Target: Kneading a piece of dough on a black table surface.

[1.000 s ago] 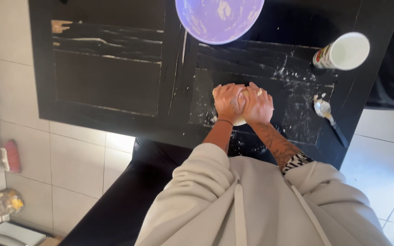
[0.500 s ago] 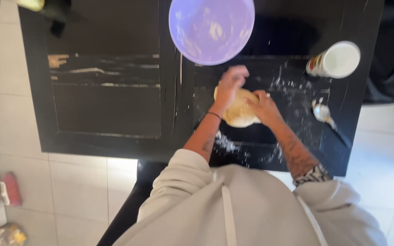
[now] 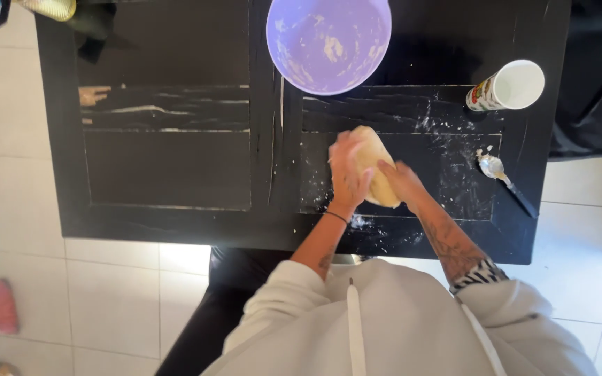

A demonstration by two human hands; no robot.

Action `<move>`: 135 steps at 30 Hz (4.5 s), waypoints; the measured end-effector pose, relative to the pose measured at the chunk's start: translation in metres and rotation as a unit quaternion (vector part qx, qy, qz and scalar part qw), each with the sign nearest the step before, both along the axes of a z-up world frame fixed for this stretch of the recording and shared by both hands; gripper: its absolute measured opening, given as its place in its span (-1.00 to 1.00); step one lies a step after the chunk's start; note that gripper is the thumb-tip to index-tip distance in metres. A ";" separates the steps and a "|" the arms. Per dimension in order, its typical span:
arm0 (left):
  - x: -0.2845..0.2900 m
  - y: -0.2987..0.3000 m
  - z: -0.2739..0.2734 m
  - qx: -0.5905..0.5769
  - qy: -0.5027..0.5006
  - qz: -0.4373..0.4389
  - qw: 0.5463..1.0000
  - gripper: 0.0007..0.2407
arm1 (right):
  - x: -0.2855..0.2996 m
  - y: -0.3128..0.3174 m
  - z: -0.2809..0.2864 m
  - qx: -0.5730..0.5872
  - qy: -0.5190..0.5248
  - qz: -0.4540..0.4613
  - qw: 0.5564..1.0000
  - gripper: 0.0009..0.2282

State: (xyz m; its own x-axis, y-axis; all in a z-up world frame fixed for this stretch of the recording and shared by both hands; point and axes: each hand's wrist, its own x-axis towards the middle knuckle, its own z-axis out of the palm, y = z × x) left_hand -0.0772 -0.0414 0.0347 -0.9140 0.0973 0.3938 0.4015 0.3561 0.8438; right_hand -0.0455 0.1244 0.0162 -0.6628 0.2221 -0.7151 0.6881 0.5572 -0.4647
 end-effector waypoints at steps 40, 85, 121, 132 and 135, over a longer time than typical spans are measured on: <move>-0.010 0.103 0.010 -0.191 -0.006 -0.327 0.926 -0.49 | 0.017 0.102 0.005 -0.033 0.323 -0.186 0.927 -0.73; 0.065 0.071 0.017 -0.167 0.036 -0.035 0.985 -0.77 | 0.032 0.003 -0.047 0.327 0.254 0.517 0.749 -0.43; 0.057 0.026 -0.026 0.386 -0.576 -0.194 0.694 -0.19 | 0.070 -0.012 0.073 0.167 0.473 0.199 0.842 -0.90; 0.059 0.005 -0.009 0.211 -0.260 0.093 0.938 -0.60 | 0.033 -0.037 0.025 0.213 0.483 0.330 0.783 -0.58; 0.034 0.007 -0.030 0.199 -0.250 0.115 0.941 -0.62 | -0.001 -0.038 0.016 0.215 0.481 0.366 0.767 -0.56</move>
State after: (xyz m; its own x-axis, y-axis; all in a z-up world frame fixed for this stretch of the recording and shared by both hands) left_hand -0.0434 -0.0346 0.0045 -0.9737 -0.1896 -0.1266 -0.1292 0.0017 0.9916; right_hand -0.0462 0.0860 0.0317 -0.8975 -0.3829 0.2187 -0.4284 0.8748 -0.2265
